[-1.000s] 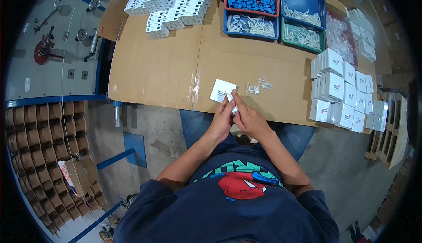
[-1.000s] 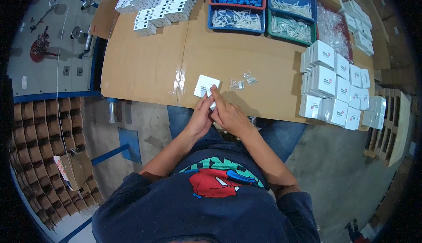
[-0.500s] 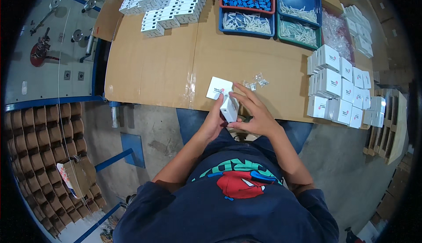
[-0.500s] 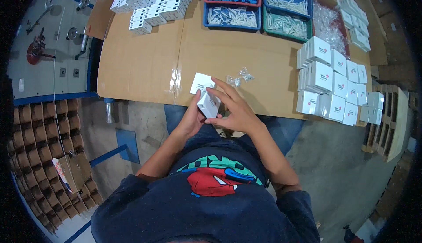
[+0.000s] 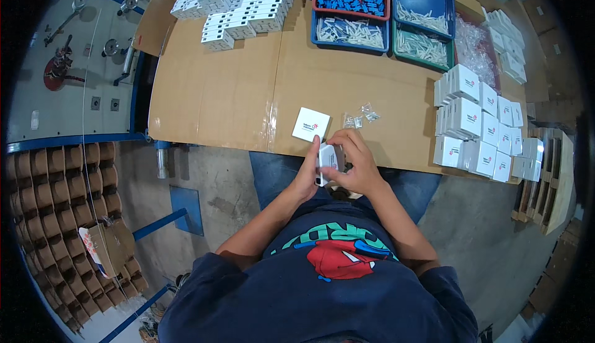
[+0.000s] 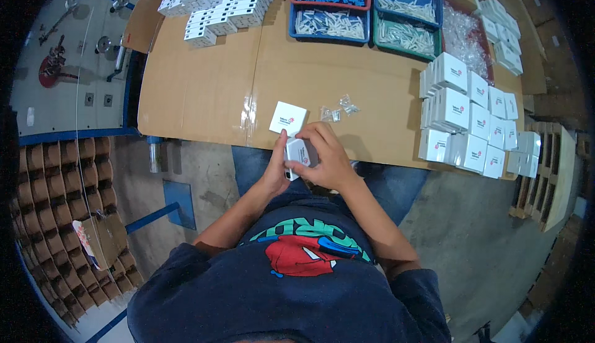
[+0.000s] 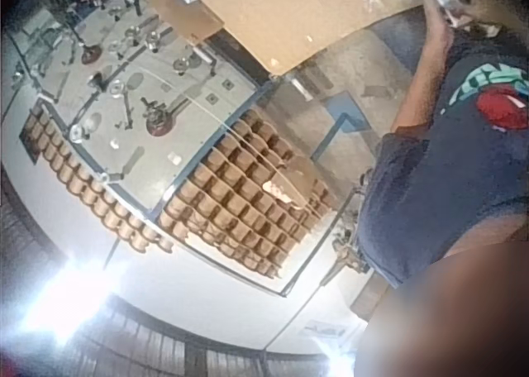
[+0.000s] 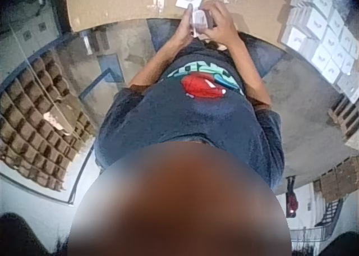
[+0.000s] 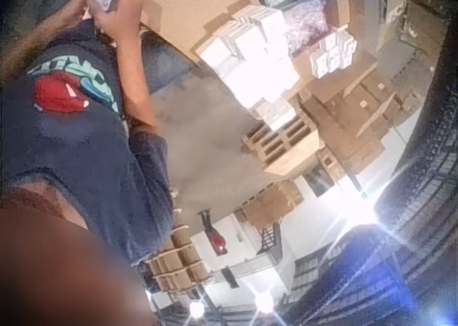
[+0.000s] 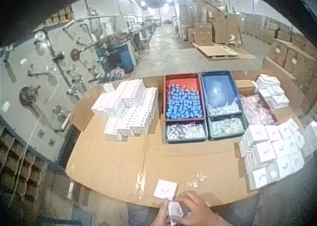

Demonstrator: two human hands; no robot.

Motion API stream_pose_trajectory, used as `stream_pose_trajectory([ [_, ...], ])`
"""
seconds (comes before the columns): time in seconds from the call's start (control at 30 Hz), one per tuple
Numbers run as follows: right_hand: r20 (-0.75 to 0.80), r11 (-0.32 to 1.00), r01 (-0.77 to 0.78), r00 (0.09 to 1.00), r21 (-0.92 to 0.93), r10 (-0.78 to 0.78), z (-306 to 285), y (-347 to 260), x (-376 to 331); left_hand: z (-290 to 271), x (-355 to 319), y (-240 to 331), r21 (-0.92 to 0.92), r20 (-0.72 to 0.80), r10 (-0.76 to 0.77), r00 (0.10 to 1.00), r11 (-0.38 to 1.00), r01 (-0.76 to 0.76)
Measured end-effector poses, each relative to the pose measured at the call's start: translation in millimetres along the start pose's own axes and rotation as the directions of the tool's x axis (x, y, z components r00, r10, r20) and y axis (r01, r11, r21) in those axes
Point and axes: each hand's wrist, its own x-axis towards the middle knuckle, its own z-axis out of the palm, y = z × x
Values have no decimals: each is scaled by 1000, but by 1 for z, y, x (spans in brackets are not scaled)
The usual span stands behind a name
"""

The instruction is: Packing small circuit board components into small white boxes.

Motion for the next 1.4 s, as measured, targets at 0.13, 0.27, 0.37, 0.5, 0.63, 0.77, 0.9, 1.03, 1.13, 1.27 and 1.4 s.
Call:
stream_pose_trajectory([
  [0.13,-96,1000,13,995,8,-12,11,-2,10,19,-4,5,-114,18,-23,1000,993,25],
  [0.27,-209,995,-33,977,99,54,26,-8,17,26,-4,2,-224,8,72,997,972,-69],
  [0.37,-274,996,-41,960,77,60,36,-12,20,26,-9,6,-325,39,73,997,944,-57],
  [0.5,-205,995,-94,974,38,99,44,-14,14,27,-20,13,-364,-4,-9,1000,932,7],
  [0.63,-212,995,-96,973,13,96,56,-17,0,2,-19,-19,-332,6,20,1000,943,-17],
  [0.77,-155,987,-156,975,31,159,67,-18,-21,-15,-27,-43,-295,-61,-25,998,955,6],
  [0.9,-73,958,-285,955,37,287,73,-18,-43,-22,-35,-61,-251,-125,-67,990,967,34],
  [1.03,-59,951,-306,950,43,308,75,-19,-46,-21,-40,-66,-220,-174,-98,980,974,58],
  [1.13,-62,947,-322,945,12,322,75,-21,-47,-6,-48,-53,-263,-198,-69,978,965,15],
  [1.27,-71,960,-280,958,-5,279,76,-20,-48,-18,-36,-71,-292,-215,-82,973,956,16],
  [1.4,-73,970,-237,970,-46,234,77,-18,-48,-37,-38,-73,-293,-24,-28,999,956,20],
])
